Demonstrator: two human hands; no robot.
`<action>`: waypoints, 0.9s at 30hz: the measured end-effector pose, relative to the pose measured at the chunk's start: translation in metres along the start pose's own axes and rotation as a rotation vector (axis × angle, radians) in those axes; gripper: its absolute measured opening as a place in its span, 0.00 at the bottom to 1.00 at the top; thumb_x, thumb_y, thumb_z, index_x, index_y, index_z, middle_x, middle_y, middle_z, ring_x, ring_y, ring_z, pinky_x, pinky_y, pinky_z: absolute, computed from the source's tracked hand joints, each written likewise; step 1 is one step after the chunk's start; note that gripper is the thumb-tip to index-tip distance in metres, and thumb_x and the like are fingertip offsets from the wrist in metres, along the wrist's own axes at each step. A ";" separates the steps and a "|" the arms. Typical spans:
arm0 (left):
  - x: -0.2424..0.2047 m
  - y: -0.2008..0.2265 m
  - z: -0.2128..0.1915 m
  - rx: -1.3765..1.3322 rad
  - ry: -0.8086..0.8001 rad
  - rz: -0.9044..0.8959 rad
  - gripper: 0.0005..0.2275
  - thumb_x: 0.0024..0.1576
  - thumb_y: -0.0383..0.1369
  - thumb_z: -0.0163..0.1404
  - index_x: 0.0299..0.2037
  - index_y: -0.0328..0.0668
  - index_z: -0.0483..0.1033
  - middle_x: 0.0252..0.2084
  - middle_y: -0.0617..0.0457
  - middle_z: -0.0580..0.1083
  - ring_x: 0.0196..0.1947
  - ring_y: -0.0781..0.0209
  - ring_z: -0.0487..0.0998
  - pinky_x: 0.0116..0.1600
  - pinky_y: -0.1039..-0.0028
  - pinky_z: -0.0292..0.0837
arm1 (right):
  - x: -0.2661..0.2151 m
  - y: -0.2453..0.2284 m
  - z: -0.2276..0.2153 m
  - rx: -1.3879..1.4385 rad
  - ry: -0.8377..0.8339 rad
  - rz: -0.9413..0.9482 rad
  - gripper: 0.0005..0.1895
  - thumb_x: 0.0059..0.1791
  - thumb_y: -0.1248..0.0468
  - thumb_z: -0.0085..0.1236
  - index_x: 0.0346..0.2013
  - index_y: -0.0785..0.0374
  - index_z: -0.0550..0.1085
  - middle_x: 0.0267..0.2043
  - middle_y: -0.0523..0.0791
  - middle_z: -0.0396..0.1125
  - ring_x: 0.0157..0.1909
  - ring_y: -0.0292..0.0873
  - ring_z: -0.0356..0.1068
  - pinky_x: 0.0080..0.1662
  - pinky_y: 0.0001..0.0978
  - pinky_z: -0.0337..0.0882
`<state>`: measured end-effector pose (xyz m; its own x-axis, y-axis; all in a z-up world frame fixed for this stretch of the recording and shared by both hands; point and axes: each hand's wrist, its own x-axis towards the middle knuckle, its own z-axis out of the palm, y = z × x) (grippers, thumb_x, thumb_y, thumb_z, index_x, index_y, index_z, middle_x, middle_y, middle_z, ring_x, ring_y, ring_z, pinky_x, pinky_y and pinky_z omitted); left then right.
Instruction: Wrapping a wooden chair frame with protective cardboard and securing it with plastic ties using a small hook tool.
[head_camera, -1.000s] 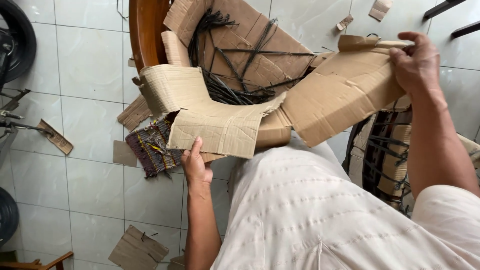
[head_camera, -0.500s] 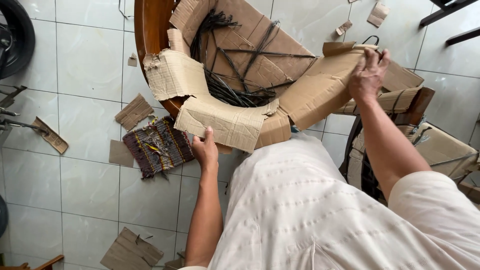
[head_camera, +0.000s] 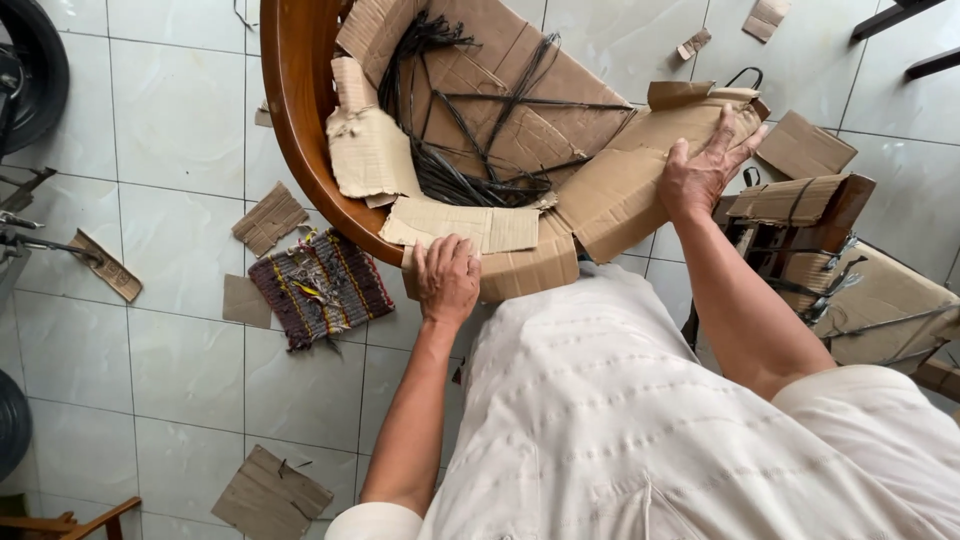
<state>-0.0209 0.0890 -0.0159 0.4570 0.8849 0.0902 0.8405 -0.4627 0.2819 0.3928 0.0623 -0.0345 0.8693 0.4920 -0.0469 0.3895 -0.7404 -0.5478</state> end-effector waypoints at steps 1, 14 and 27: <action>0.001 -0.002 0.003 -0.036 -0.042 -0.009 0.13 0.60 0.41 0.48 0.50 0.50 0.78 0.52 0.53 0.76 0.60 0.55 0.73 0.72 0.44 0.52 | 0.002 0.002 -0.001 -0.024 -0.021 0.000 0.40 0.55 0.58 0.65 0.78 0.34 0.56 0.77 0.51 0.21 0.75 0.72 0.53 0.72 0.61 0.63; 0.004 0.008 0.005 -0.066 0.081 -0.067 0.10 0.61 0.41 0.49 0.45 0.50 0.80 0.49 0.54 0.77 0.57 0.54 0.76 0.72 0.45 0.55 | -0.122 -0.125 0.007 -0.242 -1.246 -0.753 0.39 0.49 0.35 0.54 0.72 0.39 0.59 0.69 0.54 0.61 0.67 0.67 0.63 0.65 0.61 0.63; -0.022 0.026 -0.014 -0.155 0.208 -0.157 0.19 0.63 0.38 0.48 0.63 0.44 0.68 0.67 0.45 0.66 0.70 0.47 0.64 0.76 0.52 0.51 | -0.149 -0.120 0.038 -0.308 -1.037 -0.951 0.28 0.51 0.33 0.43 0.51 0.46 0.76 0.51 0.49 0.72 0.53 0.57 0.75 0.55 0.51 0.75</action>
<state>-0.0136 0.0584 0.0027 0.2418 0.9443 0.2233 0.8346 -0.3198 0.4486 0.2054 0.0949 0.0066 -0.3101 0.8519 -0.4220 0.8506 0.0503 -0.5234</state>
